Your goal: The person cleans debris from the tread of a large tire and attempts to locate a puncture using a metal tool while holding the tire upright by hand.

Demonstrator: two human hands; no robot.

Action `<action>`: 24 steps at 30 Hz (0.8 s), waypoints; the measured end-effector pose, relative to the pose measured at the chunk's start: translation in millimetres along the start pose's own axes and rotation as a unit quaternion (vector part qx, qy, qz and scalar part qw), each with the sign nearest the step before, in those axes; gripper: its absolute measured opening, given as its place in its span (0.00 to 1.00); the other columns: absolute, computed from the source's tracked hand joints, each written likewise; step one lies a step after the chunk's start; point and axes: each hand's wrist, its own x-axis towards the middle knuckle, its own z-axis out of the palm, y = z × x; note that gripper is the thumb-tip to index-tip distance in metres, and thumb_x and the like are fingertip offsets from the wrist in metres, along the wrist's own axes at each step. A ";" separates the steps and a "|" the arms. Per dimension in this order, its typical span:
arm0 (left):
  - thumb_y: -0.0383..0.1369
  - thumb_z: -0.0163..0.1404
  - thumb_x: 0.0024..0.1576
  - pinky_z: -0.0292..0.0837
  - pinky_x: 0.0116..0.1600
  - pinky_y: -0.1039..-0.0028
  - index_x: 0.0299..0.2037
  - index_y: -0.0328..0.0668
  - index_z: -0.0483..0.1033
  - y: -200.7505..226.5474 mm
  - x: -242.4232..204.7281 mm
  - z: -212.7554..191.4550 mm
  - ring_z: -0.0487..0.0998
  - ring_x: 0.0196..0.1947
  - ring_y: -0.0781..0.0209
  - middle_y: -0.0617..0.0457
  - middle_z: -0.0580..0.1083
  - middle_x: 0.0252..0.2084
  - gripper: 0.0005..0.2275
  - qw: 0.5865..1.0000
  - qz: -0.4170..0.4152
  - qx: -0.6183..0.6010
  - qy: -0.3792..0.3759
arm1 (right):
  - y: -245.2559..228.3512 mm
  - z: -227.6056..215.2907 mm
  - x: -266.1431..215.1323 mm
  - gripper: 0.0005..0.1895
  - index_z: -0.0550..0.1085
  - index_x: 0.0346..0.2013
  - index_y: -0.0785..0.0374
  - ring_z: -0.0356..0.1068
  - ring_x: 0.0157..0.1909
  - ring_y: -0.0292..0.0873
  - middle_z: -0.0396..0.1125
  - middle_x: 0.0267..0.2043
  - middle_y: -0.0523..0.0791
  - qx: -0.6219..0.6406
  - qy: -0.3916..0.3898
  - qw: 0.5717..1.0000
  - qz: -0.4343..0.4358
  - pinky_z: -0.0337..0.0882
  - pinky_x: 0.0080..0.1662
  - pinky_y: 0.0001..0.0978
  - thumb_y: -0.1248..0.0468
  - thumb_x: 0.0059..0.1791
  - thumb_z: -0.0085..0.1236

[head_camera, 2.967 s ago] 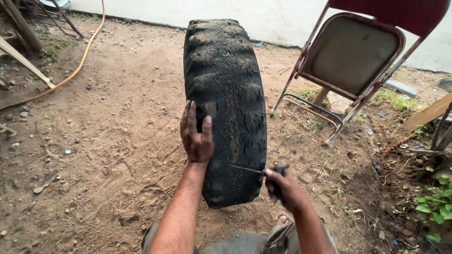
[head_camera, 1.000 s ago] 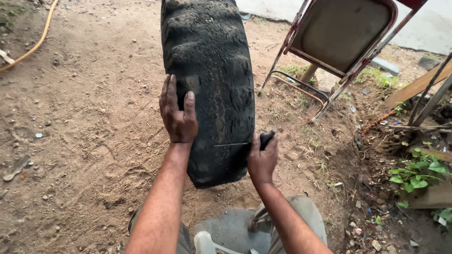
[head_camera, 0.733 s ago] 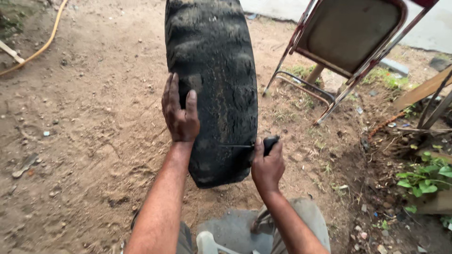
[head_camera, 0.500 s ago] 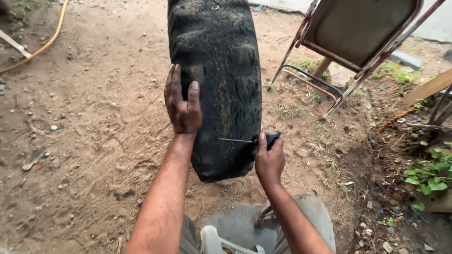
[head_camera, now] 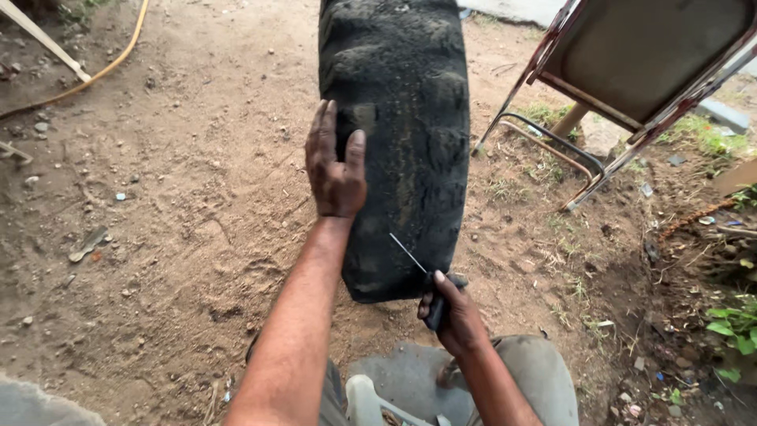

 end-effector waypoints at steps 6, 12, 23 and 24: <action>0.52 0.41 0.68 0.53 0.78 0.54 0.73 0.42 0.61 7.8 -13.9 2.7 0.60 0.77 0.43 0.42 0.61 0.76 0.29 1.000 0.015 0.005 -0.009 | -13.6 -14.0 -15.2 0.10 0.71 0.38 0.63 0.60 0.20 0.39 0.60 0.21 0.43 0.051 -0.106 0.993 -0.031 0.62 0.27 0.32 0.59 0.54 0.57; 0.55 0.40 0.66 0.46 0.79 0.53 0.77 0.48 0.52 12.9 -15.0 -3.7 0.51 0.79 0.43 0.43 0.52 0.79 0.33 0.997 -0.029 -0.009 -0.076 | -10.0 -5.0 -62.9 0.12 0.73 0.45 0.67 0.65 0.22 0.38 0.65 0.23 0.43 -0.076 -0.022 0.992 -0.099 0.65 0.26 0.33 0.64 0.49 0.55; 0.58 0.33 0.61 0.57 0.72 0.50 0.69 0.47 0.66 10.1 -85.5 -78.4 0.67 0.71 0.51 0.50 0.69 0.70 0.32 0.897 -0.379 -0.154 -0.170 | 35.1 18.5 -72.4 0.16 0.76 0.52 0.63 0.66 0.22 0.33 0.68 0.24 0.43 -0.323 0.003 0.929 -0.182 0.67 0.24 0.26 0.65 0.50 0.61; 0.57 0.35 0.62 0.63 0.71 0.50 0.66 0.46 0.69 6.3 -108.6 -84.9 0.72 0.67 0.49 0.48 0.73 0.66 0.30 0.883 -0.420 -0.101 -0.184 | 35.9 17.6 -73.6 0.16 0.76 0.52 0.64 0.65 0.22 0.33 0.68 0.23 0.43 -0.319 0.002 0.931 -0.179 0.66 0.24 0.26 0.65 0.50 0.61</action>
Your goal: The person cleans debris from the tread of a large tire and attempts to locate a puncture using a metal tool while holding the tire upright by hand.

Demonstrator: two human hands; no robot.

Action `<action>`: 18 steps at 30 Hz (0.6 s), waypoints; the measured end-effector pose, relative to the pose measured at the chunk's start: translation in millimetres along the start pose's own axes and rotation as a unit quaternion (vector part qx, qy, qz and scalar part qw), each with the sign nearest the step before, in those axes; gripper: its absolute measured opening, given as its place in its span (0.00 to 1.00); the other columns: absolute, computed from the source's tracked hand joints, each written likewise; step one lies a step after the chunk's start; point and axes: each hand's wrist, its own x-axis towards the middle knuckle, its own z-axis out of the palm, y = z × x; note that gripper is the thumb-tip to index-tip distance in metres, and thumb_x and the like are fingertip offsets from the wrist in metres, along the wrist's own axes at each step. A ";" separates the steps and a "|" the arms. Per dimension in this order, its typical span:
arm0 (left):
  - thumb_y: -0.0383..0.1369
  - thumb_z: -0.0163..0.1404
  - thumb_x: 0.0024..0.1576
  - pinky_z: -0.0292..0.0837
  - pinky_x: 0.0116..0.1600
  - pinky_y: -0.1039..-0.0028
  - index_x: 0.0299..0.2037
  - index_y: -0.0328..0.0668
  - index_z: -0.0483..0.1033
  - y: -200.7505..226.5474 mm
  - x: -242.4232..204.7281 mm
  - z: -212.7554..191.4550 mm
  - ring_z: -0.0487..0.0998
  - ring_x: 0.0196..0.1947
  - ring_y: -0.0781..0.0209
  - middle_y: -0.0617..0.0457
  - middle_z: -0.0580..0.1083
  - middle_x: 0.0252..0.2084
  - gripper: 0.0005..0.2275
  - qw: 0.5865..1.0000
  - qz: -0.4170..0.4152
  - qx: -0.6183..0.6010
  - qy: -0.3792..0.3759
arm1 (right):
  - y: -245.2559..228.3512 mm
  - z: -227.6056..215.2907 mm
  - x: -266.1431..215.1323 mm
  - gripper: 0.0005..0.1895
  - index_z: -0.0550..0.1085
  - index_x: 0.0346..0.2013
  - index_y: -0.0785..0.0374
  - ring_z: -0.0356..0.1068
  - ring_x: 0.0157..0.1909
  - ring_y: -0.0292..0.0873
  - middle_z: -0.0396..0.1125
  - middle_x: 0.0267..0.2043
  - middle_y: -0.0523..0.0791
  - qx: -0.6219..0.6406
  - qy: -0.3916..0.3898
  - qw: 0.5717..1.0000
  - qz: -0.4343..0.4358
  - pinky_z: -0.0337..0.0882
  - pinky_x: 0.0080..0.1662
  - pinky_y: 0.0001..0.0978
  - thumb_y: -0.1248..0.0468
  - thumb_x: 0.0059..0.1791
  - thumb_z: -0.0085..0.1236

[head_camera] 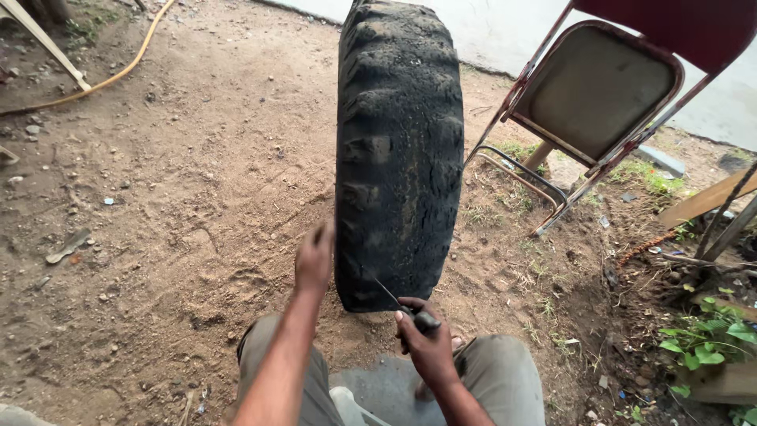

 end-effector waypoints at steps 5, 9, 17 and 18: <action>0.53 0.50 0.58 0.69 0.62 0.61 0.60 0.47 0.75 -87.1 -42.6 7.6 0.76 0.58 0.53 0.49 0.77 0.58 0.25 0.998 -0.045 0.002 0.042 | -4.5 7.8 -12.1 0.15 0.78 0.52 0.65 0.64 0.24 0.34 0.68 0.25 0.45 -0.075 0.025 0.997 -0.022 0.65 0.27 0.29 0.65 0.51 0.62; 0.51 0.55 0.54 0.75 0.55 0.72 0.52 0.43 0.82 -106.3 -33.4 19.4 0.82 0.49 0.58 0.49 0.83 0.48 0.24 0.997 -0.006 -0.059 0.048 | -17.3 19.6 -35.3 0.15 0.75 0.52 0.66 0.79 0.37 0.45 0.76 0.39 0.50 -0.318 0.043 0.876 -0.359 0.77 0.40 0.36 0.66 0.51 0.60; 0.56 0.58 0.54 0.72 0.39 0.69 0.34 0.34 0.82 -85.9 -24.3 22.8 0.77 0.31 0.59 0.48 0.78 0.31 0.26 0.999 -0.042 0.024 0.013 | -39.2 42.4 -44.1 0.22 0.73 0.54 0.69 0.76 0.30 0.52 0.76 0.34 0.53 -0.486 0.006 0.823 -0.296 0.74 0.37 0.45 0.67 0.46 0.60; 0.57 0.57 0.54 0.70 0.36 0.69 0.31 0.34 0.81 -82.2 -23.1 22.1 0.75 0.27 0.59 0.47 0.77 0.28 0.27 0.997 -0.079 0.018 -0.013 | -40.0 42.5 -44.7 0.22 0.74 0.54 0.68 0.76 0.30 0.52 0.76 0.34 0.53 -0.473 0.011 0.829 -0.297 0.74 0.37 0.45 0.67 0.46 0.60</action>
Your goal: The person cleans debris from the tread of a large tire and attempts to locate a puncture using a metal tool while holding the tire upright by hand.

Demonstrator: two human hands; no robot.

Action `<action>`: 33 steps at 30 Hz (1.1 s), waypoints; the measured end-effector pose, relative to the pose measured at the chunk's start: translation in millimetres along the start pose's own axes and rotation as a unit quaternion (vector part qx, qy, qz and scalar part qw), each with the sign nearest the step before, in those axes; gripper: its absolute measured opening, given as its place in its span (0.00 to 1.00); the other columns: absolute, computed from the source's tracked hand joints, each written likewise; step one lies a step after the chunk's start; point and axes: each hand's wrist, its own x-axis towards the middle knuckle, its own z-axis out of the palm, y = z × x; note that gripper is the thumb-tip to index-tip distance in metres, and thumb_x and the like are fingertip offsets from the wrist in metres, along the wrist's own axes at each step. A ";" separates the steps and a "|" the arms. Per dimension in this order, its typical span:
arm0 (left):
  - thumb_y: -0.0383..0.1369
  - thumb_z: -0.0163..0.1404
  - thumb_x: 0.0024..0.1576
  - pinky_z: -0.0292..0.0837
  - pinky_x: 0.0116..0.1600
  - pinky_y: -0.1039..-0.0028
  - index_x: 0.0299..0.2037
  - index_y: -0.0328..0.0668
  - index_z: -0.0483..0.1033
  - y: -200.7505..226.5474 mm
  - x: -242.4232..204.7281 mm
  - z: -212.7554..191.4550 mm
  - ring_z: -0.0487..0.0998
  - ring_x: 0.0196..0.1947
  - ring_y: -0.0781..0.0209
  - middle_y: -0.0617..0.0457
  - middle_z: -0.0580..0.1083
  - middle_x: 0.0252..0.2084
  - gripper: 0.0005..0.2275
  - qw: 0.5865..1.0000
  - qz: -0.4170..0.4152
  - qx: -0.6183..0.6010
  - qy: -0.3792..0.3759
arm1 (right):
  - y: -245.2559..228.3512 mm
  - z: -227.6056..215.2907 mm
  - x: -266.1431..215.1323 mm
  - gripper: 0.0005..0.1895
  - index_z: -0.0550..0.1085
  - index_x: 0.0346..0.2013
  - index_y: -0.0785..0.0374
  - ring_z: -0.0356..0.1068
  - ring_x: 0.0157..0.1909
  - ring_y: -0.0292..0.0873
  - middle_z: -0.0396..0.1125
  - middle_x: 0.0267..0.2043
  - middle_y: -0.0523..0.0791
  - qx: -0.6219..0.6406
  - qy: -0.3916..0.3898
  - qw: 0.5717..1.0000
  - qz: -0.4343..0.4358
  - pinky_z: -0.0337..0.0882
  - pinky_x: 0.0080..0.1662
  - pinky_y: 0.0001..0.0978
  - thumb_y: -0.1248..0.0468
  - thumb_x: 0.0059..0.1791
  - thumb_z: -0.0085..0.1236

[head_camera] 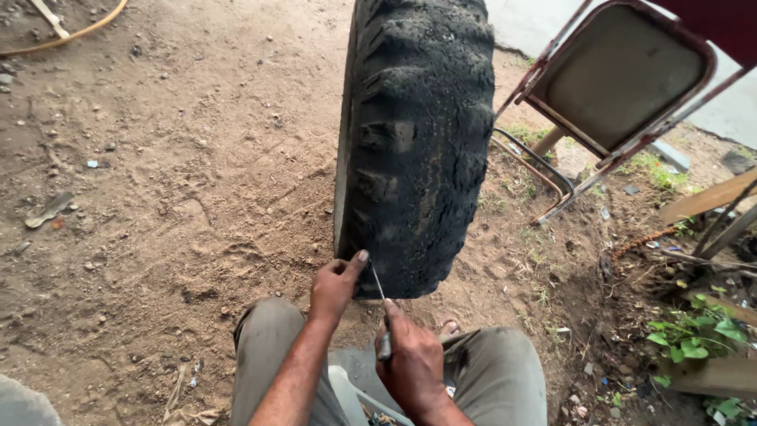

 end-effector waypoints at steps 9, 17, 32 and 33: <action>0.55 0.56 0.53 0.73 0.33 0.73 0.36 0.39 0.79 12.9 10.9 -9.5 0.74 0.27 0.66 0.54 0.74 0.27 0.23 0.994 -0.027 -0.045 -0.100 | 31.6 6.9 -0.2 0.17 0.79 0.53 0.64 0.71 0.29 0.36 0.74 0.31 0.43 0.306 0.005 0.917 0.258 0.70 0.32 0.30 0.64 0.50 0.61; 0.50 0.56 0.55 0.71 0.34 0.72 0.35 0.36 0.78 2.7 24.2 -9.5 0.72 0.26 0.65 0.55 0.72 0.27 0.20 0.984 -0.002 -0.096 -0.149 | 62.6 -0.7 26.1 0.19 0.79 0.53 0.62 0.60 0.19 0.33 0.65 0.21 0.39 0.378 -0.116 0.820 0.414 0.60 0.23 0.27 0.63 0.47 0.61; 0.48 0.52 0.58 0.71 0.38 0.71 0.36 0.35 0.79 -7.5 30.9 -12.5 0.74 0.30 0.63 0.54 0.75 0.29 0.19 0.982 0.018 -0.111 -0.151 | 103.1 -21.2 87.7 0.10 0.76 0.33 0.64 0.55 0.18 0.33 0.59 0.18 0.38 0.421 -0.195 0.792 0.397 0.53 0.22 0.28 0.61 0.44 0.67; 0.50 0.53 0.58 0.72 0.39 0.72 0.37 0.36 0.79 -4.3 25.7 -13.5 0.74 0.31 0.63 0.54 0.75 0.29 0.20 0.986 0.028 -0.090 -0.140 | 101.7 -21.0 88.0 0.10 0.77 0.33 0.64 0.56 0.18 0.33 0.59 0.18 0.38 0.417 -0.193 0.797 0.393 0.54 0.22 0.28 0.61 0.44 0.67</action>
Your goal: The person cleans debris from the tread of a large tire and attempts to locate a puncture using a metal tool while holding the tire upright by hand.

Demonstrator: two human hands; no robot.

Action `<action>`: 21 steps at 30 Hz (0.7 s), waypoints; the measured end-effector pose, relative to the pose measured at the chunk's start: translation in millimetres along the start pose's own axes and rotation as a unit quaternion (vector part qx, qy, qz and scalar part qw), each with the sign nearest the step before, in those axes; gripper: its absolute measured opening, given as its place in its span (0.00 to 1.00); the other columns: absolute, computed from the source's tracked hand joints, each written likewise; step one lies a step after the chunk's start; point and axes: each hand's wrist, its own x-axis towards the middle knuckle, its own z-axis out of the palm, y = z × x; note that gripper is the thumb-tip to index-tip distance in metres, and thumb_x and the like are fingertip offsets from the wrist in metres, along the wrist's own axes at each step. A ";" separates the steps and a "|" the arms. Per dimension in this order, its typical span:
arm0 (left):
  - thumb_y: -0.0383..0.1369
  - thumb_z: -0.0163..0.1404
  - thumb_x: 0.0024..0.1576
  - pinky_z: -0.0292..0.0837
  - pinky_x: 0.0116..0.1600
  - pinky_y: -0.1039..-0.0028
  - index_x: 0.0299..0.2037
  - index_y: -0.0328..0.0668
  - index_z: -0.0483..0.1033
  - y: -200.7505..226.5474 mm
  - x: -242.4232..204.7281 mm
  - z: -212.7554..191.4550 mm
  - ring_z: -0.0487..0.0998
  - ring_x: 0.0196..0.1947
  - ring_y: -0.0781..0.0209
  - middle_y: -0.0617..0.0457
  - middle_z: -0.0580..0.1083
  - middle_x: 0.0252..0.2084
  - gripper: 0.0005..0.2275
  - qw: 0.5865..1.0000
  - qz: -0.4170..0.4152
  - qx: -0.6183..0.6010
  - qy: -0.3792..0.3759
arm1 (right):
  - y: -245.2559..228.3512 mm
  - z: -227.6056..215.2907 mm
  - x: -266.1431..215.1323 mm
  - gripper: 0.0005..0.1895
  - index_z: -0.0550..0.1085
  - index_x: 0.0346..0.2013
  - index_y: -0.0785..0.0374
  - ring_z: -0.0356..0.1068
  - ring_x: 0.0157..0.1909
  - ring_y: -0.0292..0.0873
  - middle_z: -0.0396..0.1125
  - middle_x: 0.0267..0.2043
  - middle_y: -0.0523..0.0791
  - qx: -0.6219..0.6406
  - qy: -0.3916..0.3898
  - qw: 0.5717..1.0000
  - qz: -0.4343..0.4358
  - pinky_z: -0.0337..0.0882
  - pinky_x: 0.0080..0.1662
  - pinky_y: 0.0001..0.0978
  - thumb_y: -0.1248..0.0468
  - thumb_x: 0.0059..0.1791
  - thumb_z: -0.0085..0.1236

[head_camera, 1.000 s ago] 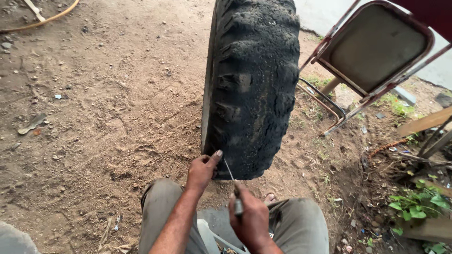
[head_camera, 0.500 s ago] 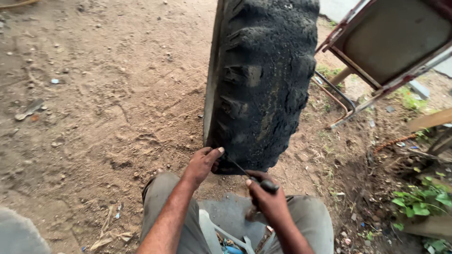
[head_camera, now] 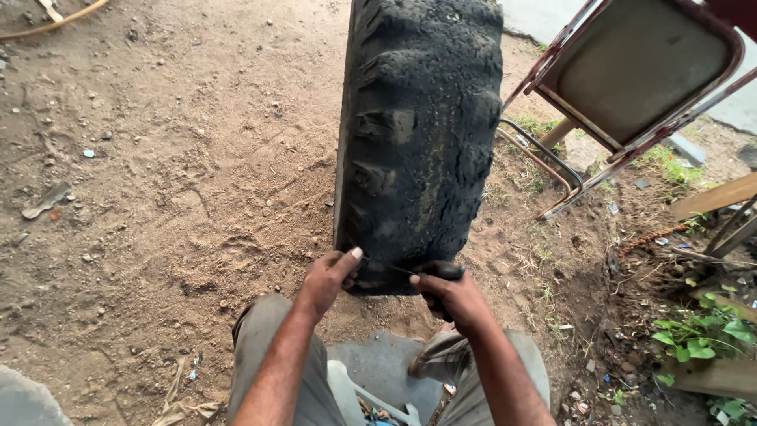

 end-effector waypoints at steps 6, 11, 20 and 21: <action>0.52 0.44 0.62 0.75 0.43 0.68 0.38 0.39 0.79 7.4 -20.2 -0.3 0.76 0.36 0.61 0.54 0.75 0.33 0.22 0.989 0.052 0.125 0.054 | 5.9 3.2 1.6 0.12 0.78 0.36 0.66 0.58 0.18 0.34 0.62 0.19 0.39 0.028 0.008 0.999 -0.022 0.57 0.22 0.29 0.63 0.43 0.68; 0.47 0.40 0.66 0.74 0.43 0.68 0.37 0.36 0.78 -2.5 -18.3 -5.6 0.76 0.35 0.60 0.52 0.76 0.32 0.22 0.988 0.109 0.104 0.036 | 10.2 8.7 2.1 0.14 0.80 0.39 0.69 0.59 0.18 0.34 0.65 0.19 0.40 -0.018 0.024 0.998 -0.059 0.56 0.21 0.28 0.63 0.43 0.69; 0.46 0.42 0.66 0.74 0.43 0.71 0.41 0.37 0.80 -26.8 -7.7 -0.5 0.77 0.34 0.64 0.54 0.78 0.32 0.20 0.988 0.115 0.078 0.061 | 29.5 24.9 -34.3 0.14 0.82 0.39 0.64 0.70 0.28 0.34 0.74 0.27 0.41 -0.161 0.100 0.965 -0.181 0.70 0.33 0.28 0.59 0.44 0.68; 0.46 0.42 0.66 0.74 0.43 0.72 0.41 0.37 0.79 -28.2 -5.7 -0.6 0.77 0.34 0.64 0.54 0.78 0.33 0.20 0.990 0.113 0.063 0.055 | 29.1 25.4 -38.6 0.15 0.81 0.40 0.64 0.70 0.29 0.35 0.74 0.28 0.42 -0.162 0.107 0.966 -0.172 0.70 0.33 0.28 0.58 0.44 0.68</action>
